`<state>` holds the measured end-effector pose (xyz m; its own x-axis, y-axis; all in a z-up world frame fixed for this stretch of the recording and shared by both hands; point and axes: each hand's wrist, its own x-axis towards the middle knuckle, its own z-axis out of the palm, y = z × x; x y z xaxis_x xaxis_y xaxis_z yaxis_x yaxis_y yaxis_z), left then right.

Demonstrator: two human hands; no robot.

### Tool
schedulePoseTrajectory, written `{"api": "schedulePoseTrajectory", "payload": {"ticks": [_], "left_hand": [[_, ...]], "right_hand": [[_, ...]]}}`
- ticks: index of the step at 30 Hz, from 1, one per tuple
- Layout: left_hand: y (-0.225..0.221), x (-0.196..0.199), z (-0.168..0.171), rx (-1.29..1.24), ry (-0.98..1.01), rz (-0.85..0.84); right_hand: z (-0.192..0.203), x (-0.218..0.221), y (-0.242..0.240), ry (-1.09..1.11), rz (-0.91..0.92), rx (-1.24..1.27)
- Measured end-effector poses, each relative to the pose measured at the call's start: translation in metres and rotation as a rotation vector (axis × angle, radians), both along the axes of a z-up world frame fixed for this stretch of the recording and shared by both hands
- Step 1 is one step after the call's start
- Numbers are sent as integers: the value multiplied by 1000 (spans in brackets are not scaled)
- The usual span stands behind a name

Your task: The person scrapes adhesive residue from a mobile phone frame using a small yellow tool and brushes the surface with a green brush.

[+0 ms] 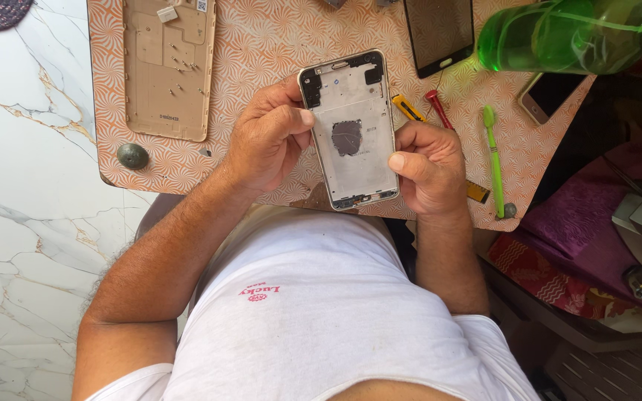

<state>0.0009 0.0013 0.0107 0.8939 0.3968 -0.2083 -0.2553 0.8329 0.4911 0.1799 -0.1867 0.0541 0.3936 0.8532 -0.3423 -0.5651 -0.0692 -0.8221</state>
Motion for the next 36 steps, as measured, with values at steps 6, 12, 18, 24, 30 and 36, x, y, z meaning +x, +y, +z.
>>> {"api": "schedulePoseTrajectory", "payload": {"ticks": [6, 12, 18, 24, 30, 36], "left_hand": [[0, 0, 1, 3, 5, 1], [-2, 0, -6, -14, -29, 10], [-6, 0, 1, 87, -117, 21], [3, 0, 31, -72, -151, -59], [2, 0, 13, -28, -203, 7], [-5, -2, -5, 17, -188, 104]], "right_hand": [[-3, 1, -3, -7, -4, -10], [1, -1, 1, -34, 5, -9], [7, -10, 10, -62, 36, -67], [19, -21, 29, -390, 146, -30], [53, 15, 4, -392, -273, -94], [74, 27, -70, -1477, 300, -479]]}}
